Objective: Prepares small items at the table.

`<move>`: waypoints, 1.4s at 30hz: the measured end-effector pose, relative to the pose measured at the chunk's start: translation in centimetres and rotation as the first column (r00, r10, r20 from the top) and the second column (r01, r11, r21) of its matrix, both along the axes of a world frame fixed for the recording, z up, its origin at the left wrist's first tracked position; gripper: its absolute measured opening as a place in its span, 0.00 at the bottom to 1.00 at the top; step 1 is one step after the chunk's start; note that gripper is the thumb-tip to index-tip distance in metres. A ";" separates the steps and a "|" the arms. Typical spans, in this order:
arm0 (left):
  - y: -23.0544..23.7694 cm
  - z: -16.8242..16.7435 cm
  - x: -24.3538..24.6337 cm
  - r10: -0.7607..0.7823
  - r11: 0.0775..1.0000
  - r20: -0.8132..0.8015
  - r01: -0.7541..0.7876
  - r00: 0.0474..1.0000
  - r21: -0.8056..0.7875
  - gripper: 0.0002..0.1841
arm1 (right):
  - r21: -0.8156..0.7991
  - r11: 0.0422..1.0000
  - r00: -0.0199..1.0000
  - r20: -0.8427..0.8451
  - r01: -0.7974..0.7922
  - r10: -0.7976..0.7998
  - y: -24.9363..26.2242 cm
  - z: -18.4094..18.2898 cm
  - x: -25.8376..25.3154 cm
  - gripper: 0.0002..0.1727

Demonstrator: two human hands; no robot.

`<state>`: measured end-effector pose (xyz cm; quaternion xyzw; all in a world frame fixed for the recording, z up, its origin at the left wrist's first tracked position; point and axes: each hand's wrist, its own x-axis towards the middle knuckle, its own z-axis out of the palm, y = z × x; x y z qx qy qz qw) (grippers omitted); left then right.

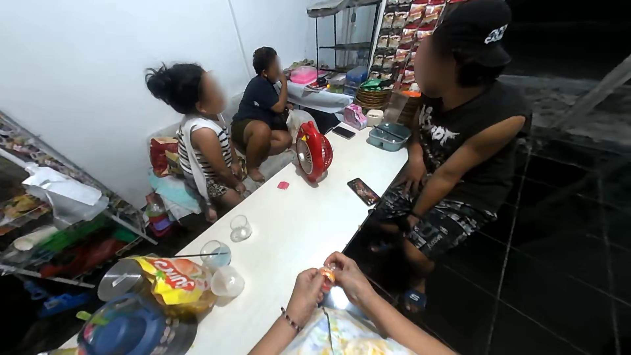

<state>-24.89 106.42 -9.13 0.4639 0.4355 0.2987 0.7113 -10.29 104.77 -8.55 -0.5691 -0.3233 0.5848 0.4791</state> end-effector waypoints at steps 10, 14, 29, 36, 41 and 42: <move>0.2 0.2 0.1 0.030 0.999 -0.060 -0.031 0.998 -0.013 0.10 | -0.004 0.981 0.952 -0.241 -0.194 0.188 -0.1 -0.1 2.9 0.11; 0.1 0.2 0.2 -0.104 0.994 -0.030 0.104 0.994 -0.016 0.11 | -0.047 0.983 0.960 -0.230 -0.177 0.161 -0.2 -0.4 3.1 0.09; -0.2 -0.3 0.7 0.120 0.992 -0.022 -0.121 0.993 -0.033 0.11 | 0.112 0.984 0.990 -0.003 -0.136 0.138 -1.6 -0.8 0.8 0.13; -0.1 -1.2 0.5 0.104 0.989 -0.002 -0.104 0.995 -0.107 0.11 | 0.095 0.983 0.982 0.114 -0.160 0.148 -1.6 -1.6 0.6 0.13; -0.3 -0.8 0.3 0.038 0.999 -0.080 -0.038 0.996 0.001 0.05 | 0.083 0.991 0.981 0.172 -0.104 0.088 -1.7 -1.5 0.3 0.14; -0.3 -0.6 0.3 0.019 0.998 -0.133 -0.011 0.991 0.055 0.05 | 0.076 0.994 0.983 0.173 -0.080 0.066 -1.7 -1.4 0.2 0.14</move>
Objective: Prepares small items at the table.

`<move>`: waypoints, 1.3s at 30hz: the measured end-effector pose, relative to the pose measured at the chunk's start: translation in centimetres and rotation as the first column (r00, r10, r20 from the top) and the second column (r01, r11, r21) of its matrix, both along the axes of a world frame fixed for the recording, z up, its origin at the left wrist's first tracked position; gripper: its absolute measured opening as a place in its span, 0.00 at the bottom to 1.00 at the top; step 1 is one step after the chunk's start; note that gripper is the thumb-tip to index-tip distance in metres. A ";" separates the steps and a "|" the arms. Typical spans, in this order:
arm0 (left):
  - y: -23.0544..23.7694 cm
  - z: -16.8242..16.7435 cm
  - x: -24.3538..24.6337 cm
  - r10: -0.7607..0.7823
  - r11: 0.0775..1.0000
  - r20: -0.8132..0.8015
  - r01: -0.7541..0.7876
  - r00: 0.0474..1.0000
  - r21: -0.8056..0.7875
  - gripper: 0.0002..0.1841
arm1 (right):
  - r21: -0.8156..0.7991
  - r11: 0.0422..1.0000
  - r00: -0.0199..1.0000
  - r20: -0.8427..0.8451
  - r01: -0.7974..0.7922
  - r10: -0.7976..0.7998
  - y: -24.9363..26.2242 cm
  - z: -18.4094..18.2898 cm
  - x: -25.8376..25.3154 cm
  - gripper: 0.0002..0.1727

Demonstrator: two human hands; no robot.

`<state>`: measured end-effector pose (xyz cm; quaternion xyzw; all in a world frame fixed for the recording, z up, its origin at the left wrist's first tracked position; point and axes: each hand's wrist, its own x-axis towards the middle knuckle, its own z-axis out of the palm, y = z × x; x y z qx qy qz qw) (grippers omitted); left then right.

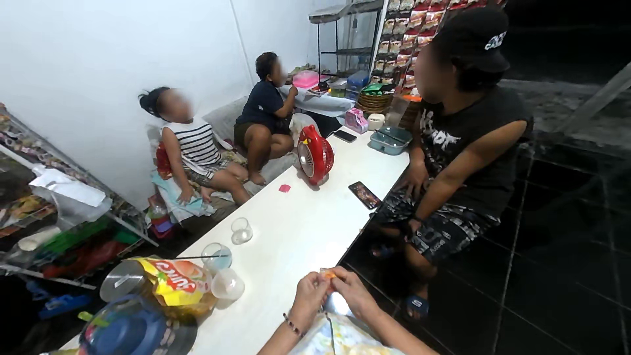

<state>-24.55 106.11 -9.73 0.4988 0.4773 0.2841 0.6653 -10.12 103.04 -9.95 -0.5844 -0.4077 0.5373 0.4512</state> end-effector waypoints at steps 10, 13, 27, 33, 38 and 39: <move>-0.2 -0.4 0.4 -0.087 0.895 -0.253 0.187 0.964 0.405 0.12 | -0.036 0.976 0.952 -0.216 0.213 -0.216 -0.4 0.0 -0.6 0.09; -0.2 -0.3 0.4 -0.109 0.881 -0.278 0.222 0.954 0.418 0.11 | -0.072 0.962 0.913 -0.305 0.263 -0.272 -0.6 0.1 -0.5 0.16; -0.2 -0.5 0.7 -0.025 0.995 -0.141 0.038 0.990 0.090 0.14 | -0.130 0.967 0.845 -0.470 0.219 -0.255 -0.6 -0.5 -0.2 0.27; -0.1 -1.3 0.5 0.022 0.999 -0.020 -0.023 1.000 -0.032 0.13 | -0.106 0.992 0.790 -0.600 0.072 -0.122 -0.8 -1.4 0.3 0.25; 0.1 -1.4 0.2 -0.039 0.998 -0.015 0.038 0.999 -0.060 0.12 | -0.097 0.995 0.792 -0.605 0.026 -0.080 -0.6 -1.6 0.7 0.25; 0.1 -1.4 0.1 -0.059 0.996 -0.014 0.058 0.998 -0.064 0.11 | -0.092 0.996 0.800 -0.595 0.021 -0.072 -0.5 -1.6 0.8 0.24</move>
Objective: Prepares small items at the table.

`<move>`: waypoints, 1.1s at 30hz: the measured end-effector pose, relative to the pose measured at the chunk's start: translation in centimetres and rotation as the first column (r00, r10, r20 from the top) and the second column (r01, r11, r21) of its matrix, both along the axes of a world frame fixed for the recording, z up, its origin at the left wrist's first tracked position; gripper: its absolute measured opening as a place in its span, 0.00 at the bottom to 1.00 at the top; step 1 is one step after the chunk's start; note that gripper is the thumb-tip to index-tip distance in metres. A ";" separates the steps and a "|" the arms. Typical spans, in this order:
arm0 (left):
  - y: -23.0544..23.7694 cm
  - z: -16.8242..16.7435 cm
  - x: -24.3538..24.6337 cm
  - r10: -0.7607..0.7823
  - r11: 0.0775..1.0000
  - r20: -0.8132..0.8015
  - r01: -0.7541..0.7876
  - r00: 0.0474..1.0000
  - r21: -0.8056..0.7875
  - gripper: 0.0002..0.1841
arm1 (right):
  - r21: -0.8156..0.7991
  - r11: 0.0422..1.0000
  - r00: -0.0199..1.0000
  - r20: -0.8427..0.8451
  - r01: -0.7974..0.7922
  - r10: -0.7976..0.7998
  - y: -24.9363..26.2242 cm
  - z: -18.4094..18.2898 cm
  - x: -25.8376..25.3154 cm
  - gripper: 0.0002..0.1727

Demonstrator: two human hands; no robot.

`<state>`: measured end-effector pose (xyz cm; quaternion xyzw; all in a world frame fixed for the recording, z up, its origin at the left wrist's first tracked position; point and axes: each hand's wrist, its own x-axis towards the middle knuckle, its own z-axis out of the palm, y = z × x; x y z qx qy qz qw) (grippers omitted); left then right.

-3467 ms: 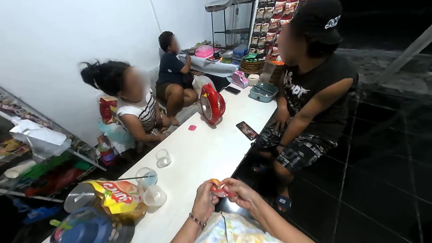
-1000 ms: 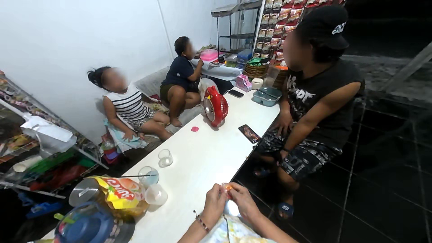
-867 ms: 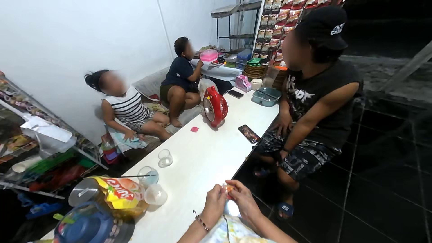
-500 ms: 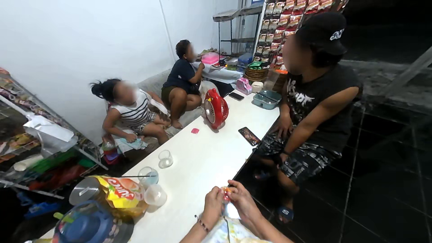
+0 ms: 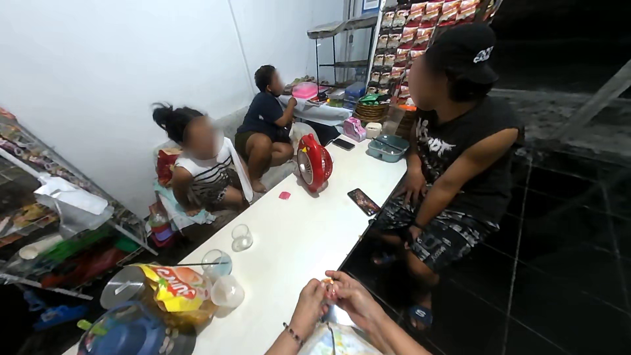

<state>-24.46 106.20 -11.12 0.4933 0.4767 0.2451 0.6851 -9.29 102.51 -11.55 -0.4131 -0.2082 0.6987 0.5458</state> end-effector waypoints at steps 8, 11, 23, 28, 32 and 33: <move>0.1 0.4 0.0 -0.059 0.998 0.015 0.059 0.998 -0.019 0.12 | 0.002 0.999 0.996 0.086 -0.038 0.038 0.3 0.8 0.6 0.23; 0.2 0.3 0.0 -0.053 0.998 0.027 0.054 0.998 -0.038 0.12 | 0.002 1.000 0.995 0.100 -0.026 0.026 0.4 0.9 0.6 0.22; 0.5 -0.1 -0.3 -0.124 0.988 0.126 0.134 0.984 -0.075 0.14 | 0.070 0.997 0.959 0.285 -0.017 -0.004 0.8 1.3 1.1 0.11; 0.4 0.1 -0.5 -0.119 0.988 0.194 0.135 0.974 -0.076 0.12 | 0.142 0.989 0.916 0.399 -0.029 -0.031 0.9 1.5 1.1 0.10; 0.5 0.1 -0.6 -0.125 0.986 0.200 0.144 0.972 -0.084 0.13 | 0.167 0.984 0.880 0.474 -0.052 -0.034 0.9 1.4 1.1 0.07; 0.5 0.2 -0.6 -0.130 0.985 0.196 0.148 0.972 -0.084 0.13 | 0.172 0.983 0.865 0.500 -0.059 -0.036 0.9 1.3 1.2 0.06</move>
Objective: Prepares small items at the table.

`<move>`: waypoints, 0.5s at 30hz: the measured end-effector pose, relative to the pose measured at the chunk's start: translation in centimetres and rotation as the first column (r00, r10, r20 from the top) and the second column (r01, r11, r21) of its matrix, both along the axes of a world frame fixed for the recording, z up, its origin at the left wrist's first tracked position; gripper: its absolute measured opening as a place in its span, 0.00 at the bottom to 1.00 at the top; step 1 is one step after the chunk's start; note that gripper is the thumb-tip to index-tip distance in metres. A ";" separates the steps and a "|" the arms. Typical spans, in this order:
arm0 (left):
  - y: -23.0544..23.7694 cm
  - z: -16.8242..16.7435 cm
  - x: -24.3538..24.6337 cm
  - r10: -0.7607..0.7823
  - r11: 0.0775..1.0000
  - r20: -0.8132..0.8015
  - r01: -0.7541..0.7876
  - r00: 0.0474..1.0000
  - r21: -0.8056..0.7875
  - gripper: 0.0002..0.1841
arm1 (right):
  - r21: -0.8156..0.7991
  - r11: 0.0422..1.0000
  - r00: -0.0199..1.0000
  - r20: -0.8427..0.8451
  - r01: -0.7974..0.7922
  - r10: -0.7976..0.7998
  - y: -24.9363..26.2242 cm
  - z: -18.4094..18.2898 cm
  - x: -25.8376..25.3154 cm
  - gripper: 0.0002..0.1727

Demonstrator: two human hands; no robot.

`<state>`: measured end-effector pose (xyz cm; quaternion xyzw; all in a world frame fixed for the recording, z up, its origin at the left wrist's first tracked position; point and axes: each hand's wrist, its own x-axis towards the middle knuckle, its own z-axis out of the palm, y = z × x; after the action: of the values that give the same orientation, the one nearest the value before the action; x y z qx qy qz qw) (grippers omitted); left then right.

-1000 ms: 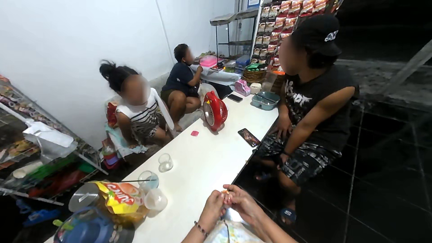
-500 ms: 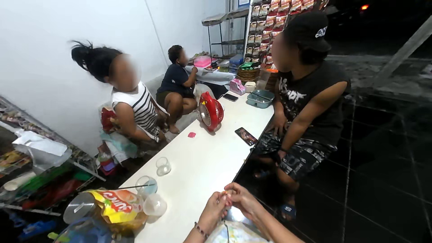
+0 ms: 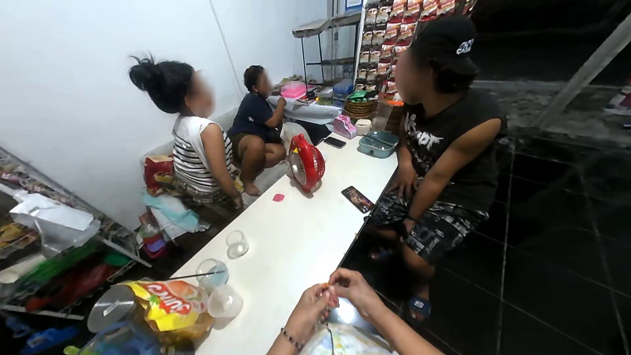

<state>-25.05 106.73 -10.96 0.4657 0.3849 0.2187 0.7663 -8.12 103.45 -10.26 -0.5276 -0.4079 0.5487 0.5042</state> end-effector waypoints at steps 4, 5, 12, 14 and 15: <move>0.0 0.0 -0.1 0.007 1.000 -0.014 -0.008 1.000 -0.015 0.11 | 0.066 0.998 0.991 0.132 0.012 -0.020 -0.1 -0.4 -0.1 0.04; 0.0 -0.1 -0.1 0.011 1.000 -0.010 -0.011 1.000 -0.015 0.11 | 0.080 0.997 0.986 0.165 0.016 -0.029 -0.1 -0.3 -0.2 0.05; -0.1 -0.4 0.1 0.099 0.994 -0.036 -0.101 0.994 -0.039 0.07 | 0.136 0.990 0.955 0.295 -0.028 -0.014 -0.7 0.3 -1.0 0.08; -0.1 -0.3 0.1 0.151 0.987 -0.037 -0.152 0.988 -0.044 0.06 | 0.105 0.993 0.960 0.279 -0.050 0.018 -0.7 0.4 -1.2 0.11; -0.2 -0.2 0.2 0.178 0.983 -0.042 -0.180 0.983 -0.042 0.05 | 0.099 0.993 0.960 0.278 -0.069 0.039 -0.8 0.4 -1.2 0.12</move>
<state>-24.89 106.55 -11.17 0.4154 0.4447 0.2689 0.7466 -9.33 102.70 -9.82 -0.5596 -0.5173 0.4609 0.4548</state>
